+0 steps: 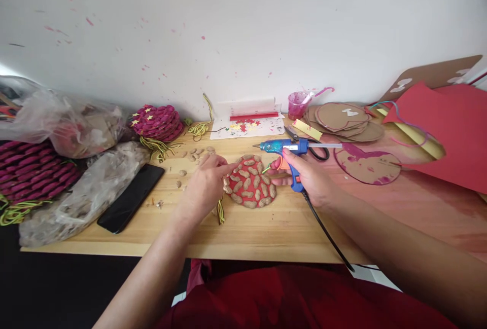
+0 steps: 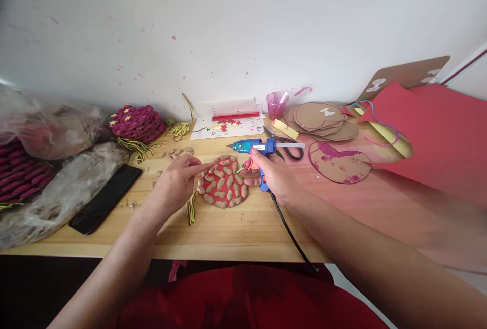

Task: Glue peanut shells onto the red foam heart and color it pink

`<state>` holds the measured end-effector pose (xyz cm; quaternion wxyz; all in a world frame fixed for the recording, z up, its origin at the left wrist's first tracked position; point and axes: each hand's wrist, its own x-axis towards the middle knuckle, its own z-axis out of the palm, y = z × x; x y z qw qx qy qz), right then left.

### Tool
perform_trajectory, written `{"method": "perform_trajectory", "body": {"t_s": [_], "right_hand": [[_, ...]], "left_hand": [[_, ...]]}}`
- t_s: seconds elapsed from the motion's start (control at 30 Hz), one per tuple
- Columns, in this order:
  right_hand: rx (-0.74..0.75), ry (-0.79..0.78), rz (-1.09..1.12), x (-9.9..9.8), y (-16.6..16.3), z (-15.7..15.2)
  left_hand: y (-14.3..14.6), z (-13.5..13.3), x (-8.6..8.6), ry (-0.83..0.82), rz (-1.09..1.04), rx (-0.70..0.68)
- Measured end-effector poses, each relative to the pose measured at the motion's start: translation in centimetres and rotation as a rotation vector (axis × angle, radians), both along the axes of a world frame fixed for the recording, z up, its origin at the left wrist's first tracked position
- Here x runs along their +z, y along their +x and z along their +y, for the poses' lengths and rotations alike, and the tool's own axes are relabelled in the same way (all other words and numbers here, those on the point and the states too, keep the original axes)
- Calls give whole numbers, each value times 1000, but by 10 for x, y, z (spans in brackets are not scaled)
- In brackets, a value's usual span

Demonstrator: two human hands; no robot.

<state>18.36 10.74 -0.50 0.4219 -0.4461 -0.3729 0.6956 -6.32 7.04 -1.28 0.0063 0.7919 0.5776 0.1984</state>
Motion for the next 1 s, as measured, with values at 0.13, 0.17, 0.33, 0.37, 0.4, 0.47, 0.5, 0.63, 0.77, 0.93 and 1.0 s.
{"method": "perform_trajectory", "body": {"t_s": [0.13,0.17,0.33,0.37,0.4,0.47,0.5,0.63,0.77,0.93,1.0], "right_hand": [[6,11,-7,0,0,-1],[7,16,-6,0,0,-1],[5,25,-6,-2,1,0],[3,23,-8,-2,0,1],[4,21,-9,-2,0,1],[8,16,-15,-2,0,1],[10,13,-20,-2,-1,0],[11,10,-30,-2,-1,0],[23,16,-14,-2,-1,1],[6,14,3,-1,-1,0],[5,14,4,-1,-1,0]], "left_hand": [[0,-7,-12,44,-2,31],[1,-7,-14,49,-3,36],[7,-5,-12,37,7,39],[8,-5,-11,29,10,44],[9,-5,-10,24,16,50],[11,-4,-7,17,35,66],[12,-3,-6,12,47,72],[15,-2,-1,-12,101,78],[17,-3,0,-23,122,89],[16,-3,-1,-39,101,98],[16,-3,-2,-36,99,96]]}}
